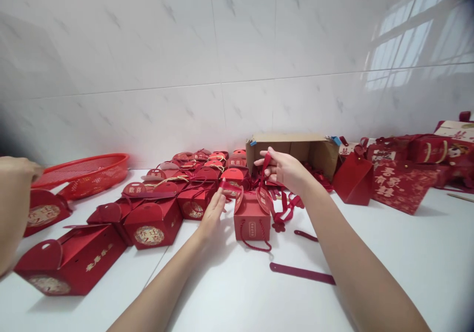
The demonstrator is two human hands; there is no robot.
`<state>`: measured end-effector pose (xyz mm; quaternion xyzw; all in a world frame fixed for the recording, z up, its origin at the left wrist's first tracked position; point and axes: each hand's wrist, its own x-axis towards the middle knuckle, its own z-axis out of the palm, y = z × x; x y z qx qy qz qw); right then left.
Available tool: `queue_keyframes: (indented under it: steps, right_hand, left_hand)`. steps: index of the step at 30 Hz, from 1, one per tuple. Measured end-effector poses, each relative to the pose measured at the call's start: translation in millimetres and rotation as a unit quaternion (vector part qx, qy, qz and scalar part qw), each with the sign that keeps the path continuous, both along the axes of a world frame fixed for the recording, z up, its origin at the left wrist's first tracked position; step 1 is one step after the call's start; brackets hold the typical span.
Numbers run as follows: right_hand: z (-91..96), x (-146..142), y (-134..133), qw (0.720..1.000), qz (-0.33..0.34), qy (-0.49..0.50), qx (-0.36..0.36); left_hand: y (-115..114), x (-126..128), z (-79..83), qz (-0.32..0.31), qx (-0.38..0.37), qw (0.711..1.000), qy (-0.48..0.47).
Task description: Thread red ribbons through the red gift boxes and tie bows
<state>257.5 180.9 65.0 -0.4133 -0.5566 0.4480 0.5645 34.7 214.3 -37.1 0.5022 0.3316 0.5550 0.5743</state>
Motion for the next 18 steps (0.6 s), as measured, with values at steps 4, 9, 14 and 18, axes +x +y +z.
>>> queue_keyframes:
  steps: [4, 9, 14, 18]
  right_hand:
    - [5.1, -2.9, -1.8, 0.993, -0.089, 0.053, 0.058]
    - [7.4, -0.7, -8.4, 0.977, -0.174, -0.013, 0.124]
    - [14.4, 1.8, -19.4, 0.949, -0.250, -0.079, 0.177]
    - [19.2, 0.9, -24.4, 0.942, -0.256, -0.035, 0.216]
  left_hand:
    - [-2.7, 9.6, 52.0, 0.108, 0.117, 0.987, 0.016]
    - [-5.7, 16.8, 134.1, 0.056, 0.183, 0.958, 0.212]
    - [-16.9, 22.3, 162.2, 0.060, 0.225, 0.913, 0.334]
    - [-23.4, 27.0, 160.0, 0.097, 0.276, 0.915, 0.277]
